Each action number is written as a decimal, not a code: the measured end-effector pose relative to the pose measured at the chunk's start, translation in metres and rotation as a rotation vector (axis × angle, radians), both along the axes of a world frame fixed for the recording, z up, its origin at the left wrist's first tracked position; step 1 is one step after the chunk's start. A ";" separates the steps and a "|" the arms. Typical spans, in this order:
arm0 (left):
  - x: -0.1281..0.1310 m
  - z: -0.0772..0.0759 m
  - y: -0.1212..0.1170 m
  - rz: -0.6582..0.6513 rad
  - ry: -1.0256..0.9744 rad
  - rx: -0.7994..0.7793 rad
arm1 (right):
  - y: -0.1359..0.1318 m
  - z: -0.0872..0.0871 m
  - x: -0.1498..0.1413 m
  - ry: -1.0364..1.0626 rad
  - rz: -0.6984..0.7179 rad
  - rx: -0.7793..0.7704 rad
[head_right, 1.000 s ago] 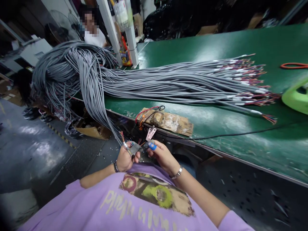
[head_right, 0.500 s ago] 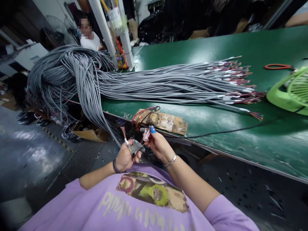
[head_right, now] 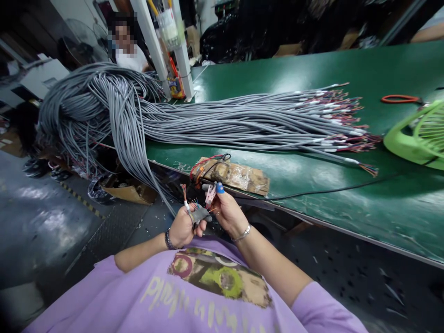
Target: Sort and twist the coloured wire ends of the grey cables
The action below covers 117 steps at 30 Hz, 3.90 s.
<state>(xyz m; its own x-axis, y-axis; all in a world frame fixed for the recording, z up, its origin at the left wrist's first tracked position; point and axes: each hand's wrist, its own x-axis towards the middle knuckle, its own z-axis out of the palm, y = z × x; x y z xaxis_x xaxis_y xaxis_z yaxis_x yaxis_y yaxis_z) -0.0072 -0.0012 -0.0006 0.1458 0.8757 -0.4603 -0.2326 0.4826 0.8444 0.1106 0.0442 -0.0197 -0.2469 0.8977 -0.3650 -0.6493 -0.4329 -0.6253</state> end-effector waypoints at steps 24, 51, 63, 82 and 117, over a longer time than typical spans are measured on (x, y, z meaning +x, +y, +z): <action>-0.014 -0.006 -0.014 -0.164 0.155 0.093 | -0.025 0.009 0.022 -0.413 0.335 0.292; -0.002 0.002 -0.007 0.114 -0.020 0.034 | -0.007 -0.005 0.019 -0.060 0.184 0.014; 0.006 0.004 -0.003 0.098 -0.019 0.006 | -0.002 0.002 0.008 -0.097 0.042 0.018; 0.004 0.002 -0.007 0.114 0.007 0.010 | -0.005 0.000 0.009 0.048 0.139 0.004; 0.007 -0.008 -0.006 0.102 0.017 0.050 | -0.001 -0.018 0.012 0.078 0.116 0.026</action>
<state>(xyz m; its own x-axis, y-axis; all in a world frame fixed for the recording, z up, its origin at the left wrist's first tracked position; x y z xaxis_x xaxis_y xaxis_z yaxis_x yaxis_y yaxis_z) 0.0002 -0.0069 -0.0091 0.0470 0.9076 -0.4172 -0.2642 0.4141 0.8711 0.1231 0.0433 -0.0377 -0.3763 0.8705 -0.3173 -0.6429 -0.4919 -0.5871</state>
